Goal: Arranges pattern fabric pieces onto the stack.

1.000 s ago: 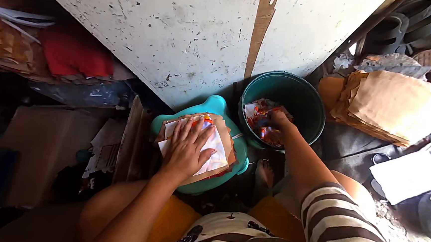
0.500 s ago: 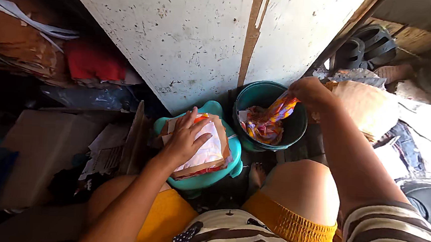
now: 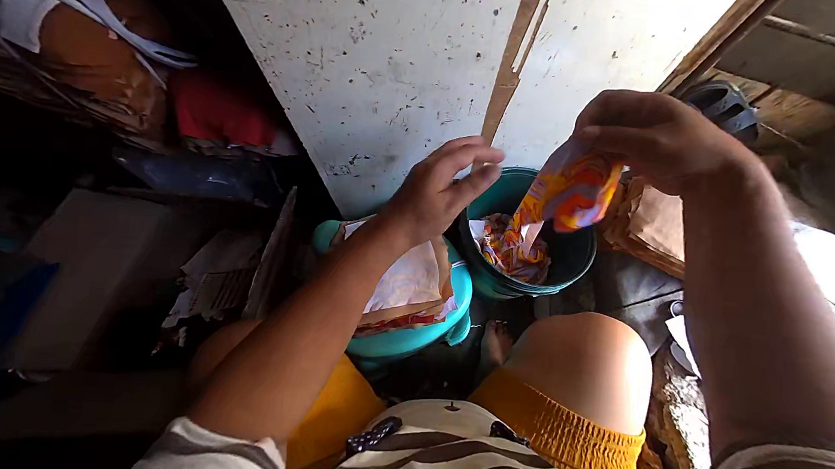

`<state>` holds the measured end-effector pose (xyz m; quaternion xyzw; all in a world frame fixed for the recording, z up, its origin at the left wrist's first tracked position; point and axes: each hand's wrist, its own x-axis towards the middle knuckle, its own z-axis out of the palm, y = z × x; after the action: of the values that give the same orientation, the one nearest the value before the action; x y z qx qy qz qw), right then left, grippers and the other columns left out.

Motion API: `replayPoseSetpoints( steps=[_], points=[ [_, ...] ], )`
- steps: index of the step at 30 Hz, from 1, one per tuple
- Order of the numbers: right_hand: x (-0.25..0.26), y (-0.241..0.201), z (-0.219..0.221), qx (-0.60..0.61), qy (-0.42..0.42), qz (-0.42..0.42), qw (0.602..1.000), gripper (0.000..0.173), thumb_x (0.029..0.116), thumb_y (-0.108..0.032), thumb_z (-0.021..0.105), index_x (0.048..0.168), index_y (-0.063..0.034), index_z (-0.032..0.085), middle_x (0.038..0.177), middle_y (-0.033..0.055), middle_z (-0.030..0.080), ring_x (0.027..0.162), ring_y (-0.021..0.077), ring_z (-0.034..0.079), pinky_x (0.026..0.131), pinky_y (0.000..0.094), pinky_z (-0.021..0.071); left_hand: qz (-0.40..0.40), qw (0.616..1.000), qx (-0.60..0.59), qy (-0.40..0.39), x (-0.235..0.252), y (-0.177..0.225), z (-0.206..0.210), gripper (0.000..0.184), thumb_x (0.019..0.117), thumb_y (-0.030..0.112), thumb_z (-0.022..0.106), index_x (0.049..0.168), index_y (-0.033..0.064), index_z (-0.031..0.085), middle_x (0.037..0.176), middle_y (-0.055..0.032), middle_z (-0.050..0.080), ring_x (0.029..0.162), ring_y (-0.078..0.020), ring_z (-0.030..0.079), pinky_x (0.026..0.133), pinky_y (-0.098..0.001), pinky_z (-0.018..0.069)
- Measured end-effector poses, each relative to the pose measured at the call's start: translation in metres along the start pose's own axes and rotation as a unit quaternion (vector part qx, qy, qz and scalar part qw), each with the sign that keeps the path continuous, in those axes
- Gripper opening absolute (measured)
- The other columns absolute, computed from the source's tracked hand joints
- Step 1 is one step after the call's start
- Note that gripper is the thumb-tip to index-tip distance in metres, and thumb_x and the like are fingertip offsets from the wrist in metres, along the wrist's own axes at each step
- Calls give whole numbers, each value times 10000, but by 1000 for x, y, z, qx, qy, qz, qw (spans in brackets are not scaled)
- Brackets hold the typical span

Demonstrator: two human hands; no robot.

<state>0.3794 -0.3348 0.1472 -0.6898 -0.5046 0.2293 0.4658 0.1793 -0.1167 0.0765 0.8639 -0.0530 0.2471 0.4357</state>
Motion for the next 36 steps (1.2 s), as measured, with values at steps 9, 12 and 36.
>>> replayPoseSetpoints(
  steps=[9, 12, 36],
  points=[
    [3, -113, 43, -249, -130, -265, 922, 102, 951, -181, 580, 996, -170, 671, 682, -143, 555, 559, -66, 496, 467, 140, 433, 66, 924, -354, -130, 6, 52, -20, 189, 966, 11, 577, 1154, -1, 583, 996, 2, 685, 917, -42, 671, 835, -235, 579],
    [7, -120, 48, -246, -131, -316, 907, 113, 944, -182, 591, 1034, -171, 659, 737, -155, 560, 623, -82, 508, 515, 121, 437, 72, 925, -338, -159, -18, 57, -26, 217, 935, -7, 630, 1151, -13, 604, 993, 3, 680, 908, -36, 664, 810, -225, 582],
    [-44, 90, 27, 97, 66, 122, 986, 164, 879, -90, 525, 934, -172, 656, 819, -44, 700, 706, 39, 663, 663, 219, 581, -277, 913, -277, 119, -163, -57, -90, 143, 1021, 35, 544, 1112, 97, 635, 945, -11, 723, 806, -97, 710, 724, -281, 619]
  ],
)
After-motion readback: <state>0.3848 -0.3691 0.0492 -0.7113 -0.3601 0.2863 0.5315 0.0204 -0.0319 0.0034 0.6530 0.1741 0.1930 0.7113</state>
